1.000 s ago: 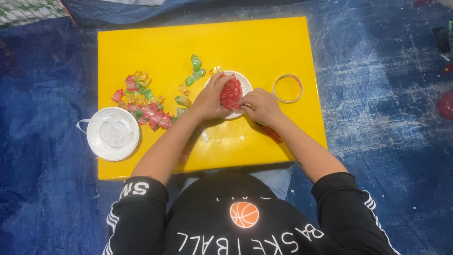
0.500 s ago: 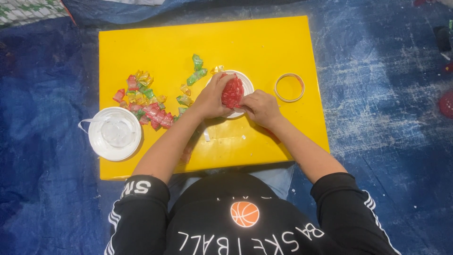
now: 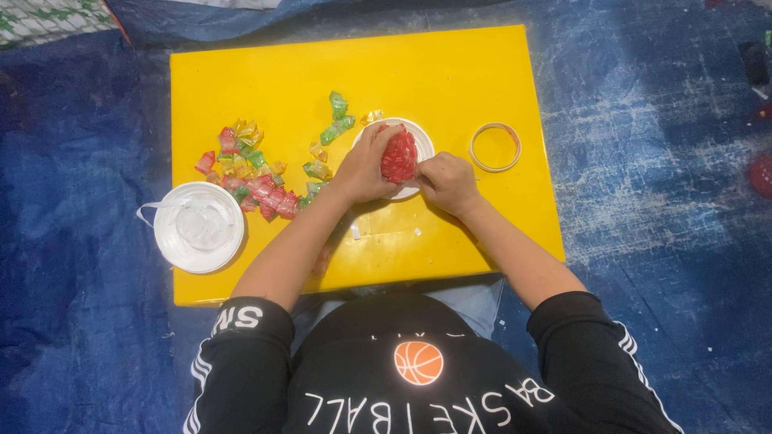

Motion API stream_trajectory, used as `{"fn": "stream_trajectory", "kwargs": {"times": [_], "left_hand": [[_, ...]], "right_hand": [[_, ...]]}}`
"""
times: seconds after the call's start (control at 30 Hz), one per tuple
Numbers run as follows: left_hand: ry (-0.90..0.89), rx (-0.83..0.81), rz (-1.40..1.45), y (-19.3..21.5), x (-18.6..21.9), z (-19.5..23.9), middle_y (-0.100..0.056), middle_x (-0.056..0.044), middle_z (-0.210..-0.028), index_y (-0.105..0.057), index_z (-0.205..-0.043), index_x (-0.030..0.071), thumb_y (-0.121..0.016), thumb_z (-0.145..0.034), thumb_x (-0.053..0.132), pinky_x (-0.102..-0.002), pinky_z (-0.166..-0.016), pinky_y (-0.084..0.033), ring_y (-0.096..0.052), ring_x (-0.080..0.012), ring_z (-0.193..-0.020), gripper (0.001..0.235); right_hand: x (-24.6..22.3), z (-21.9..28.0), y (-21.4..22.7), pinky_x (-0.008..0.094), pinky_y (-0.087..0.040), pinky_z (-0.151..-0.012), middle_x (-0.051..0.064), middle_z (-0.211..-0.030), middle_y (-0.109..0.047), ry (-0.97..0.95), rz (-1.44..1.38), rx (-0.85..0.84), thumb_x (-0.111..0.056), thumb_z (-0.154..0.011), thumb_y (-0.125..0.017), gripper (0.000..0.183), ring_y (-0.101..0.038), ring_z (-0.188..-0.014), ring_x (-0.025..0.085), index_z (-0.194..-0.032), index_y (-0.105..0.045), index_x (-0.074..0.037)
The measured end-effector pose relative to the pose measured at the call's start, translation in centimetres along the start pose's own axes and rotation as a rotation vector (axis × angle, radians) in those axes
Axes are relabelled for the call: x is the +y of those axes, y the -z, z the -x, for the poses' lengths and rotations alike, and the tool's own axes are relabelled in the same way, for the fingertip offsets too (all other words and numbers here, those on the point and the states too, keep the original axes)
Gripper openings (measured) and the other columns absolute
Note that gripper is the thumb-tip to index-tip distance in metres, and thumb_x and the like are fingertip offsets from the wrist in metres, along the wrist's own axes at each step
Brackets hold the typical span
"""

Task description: The person constructs a flower-shaped craft by attaching wrapped candies to a small plastic lid and uses a pair of pliers to cut and manipulate small pieces of tape and candy wrappers.

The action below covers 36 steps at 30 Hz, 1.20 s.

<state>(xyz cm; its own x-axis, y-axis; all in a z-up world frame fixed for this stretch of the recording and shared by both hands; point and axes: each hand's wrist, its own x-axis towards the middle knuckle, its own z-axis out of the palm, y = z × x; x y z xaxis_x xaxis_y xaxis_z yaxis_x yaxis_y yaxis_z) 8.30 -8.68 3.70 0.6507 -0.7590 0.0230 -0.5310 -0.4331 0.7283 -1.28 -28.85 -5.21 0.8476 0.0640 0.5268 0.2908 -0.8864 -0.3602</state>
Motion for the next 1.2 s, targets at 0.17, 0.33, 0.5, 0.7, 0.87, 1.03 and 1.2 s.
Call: {"fn": "stream_trajectory", "kwargs": {"times": [0.17,0.33,0.5,0.7,0.87,1.03,1.2], "left_hand": [[-0.039,0.034,-0.018,-0.7,-1.1,0.0,-0.042,-0.021,-0.147,-0.039,-0.149,0.021,-0.095,-0.064,0.011,-0.054,-0.112,-0.047,-0.051,-0.0443,-0.137,0.102],[0.026,0.084,-0.014,-0.7,0.4,0.8,-0.042,-0.023,-0.147,-0.038,-0.150,0.018,-0.094,-0.068,0.012,-0.053,-0.112,-0.048,-0.051,-0.0446,-0.137,0.100],[0.065,0.182,-0.037,-0.8,0.9,1.9,-0.034,-0.029,-0.151,-0.025,-0.157,0.013,-0.098,-0.071,0.014,-0.056,-0.116,-0.044,-0.047,-0.0478,-0.140,0.113],[0.024,0.146,-0.010,-1.5,-1.1,0.4,-0.042,-0.025,-0.147,-0.027,-0.156,0.015,-0.101,-0.068,0.016,-0.054,-0.117,-0.042,-0.049,-0.0443,-0.139,0.115],[0.050,0.078,0.029,-1.4,-1.1,0.2,-0.045,-0.021,-0.146,-0.027,-0.156,0.017,-0.100,-0.069,0.016,-0.053,-0.118,-0.041,-0.049,-0.0402,-0.140,0.114],[0.080,0.037,0.003,-1.2,-0.6,0.2,-0.046,-0.017,-0.146,-0.029,-0.155,0.019,-0.100,-0.069,0.018,-0.050,-0.118,-0.041,-0.050,-0.0357,-0.139,0.112],[0.094,0.050,0.003,-1.4,-0.9,0.1,-0.047,-0.016,-0.145,-0.029,-0.154,0.019,-0.099,-0.069,0.019,-0.049,-0.118,-0.041,-0.050,-0.0351,-0.139,0.110]], "right_hand": [[0.4,0.2,0.1,0.028,-0.057,-0.076,-0.003,-0.084,-0.074,-0.135,0.002,-0.060,-0.032,-0.093,-0.077,0.011,-0.072,-0.082,0.017,-0.096,-0.073,-0.023],[-2.0,0.7,2.2,0.035,-0.058,-0.082,0.004,-0.095,-0.077,-0.451,-0.217,-0.052,-0.024,-0.095,-0.078,0.024,-0.074,-0.087,0.023,-0.118,-0.071,-0.020],[-6.2,-0.3,3.8,0.034,-0.063,-0.084,0.023,-0.110,-0.074,-0.959,-0.826,-0.087,-0.005,-0.094,-0.071,0.066,-0.076,-0.094,0.027,-0.154,-0.043,-0.009],[-6.6,-1.4,3.8,0.026,-0.064,-0.071,0.021,-0.102,-0.073,-1.069,-0.887,-0.028,-0.004,-0.094,-0.065,0.072,-0.074,-0.083,0.021,-0.157,-0.030,-0.002],[-7.4,-2.7,5.1,0.029,-0.065,-0.073,0.025,-0.104,-0.071,-1.131,-0.991,0.016,0.001,-0.092,-0.063,0.078,-0.076,-0.086,0.026,-0.159,-0.024,-0.004],[-6.2,-2.5,3.8,0.034,-0.066,-0.083,0.025,-0.109,-0.071,-1.269,-1.112,0.062,0.001,-0.091,-0.068,0.082,-0.078,-0.092,0.029,-0.160,-0.024,-0.007],[-6.4,-3.1,3.7,0.035,-0.065,-0.085,0.025,-0.109,-0.072,-1.329,-1.119,0.052,0.000,-0.091,-0.070,0.078,-0.078,-0.094,0.029,-0.158,-0.030,-0.005]]}}
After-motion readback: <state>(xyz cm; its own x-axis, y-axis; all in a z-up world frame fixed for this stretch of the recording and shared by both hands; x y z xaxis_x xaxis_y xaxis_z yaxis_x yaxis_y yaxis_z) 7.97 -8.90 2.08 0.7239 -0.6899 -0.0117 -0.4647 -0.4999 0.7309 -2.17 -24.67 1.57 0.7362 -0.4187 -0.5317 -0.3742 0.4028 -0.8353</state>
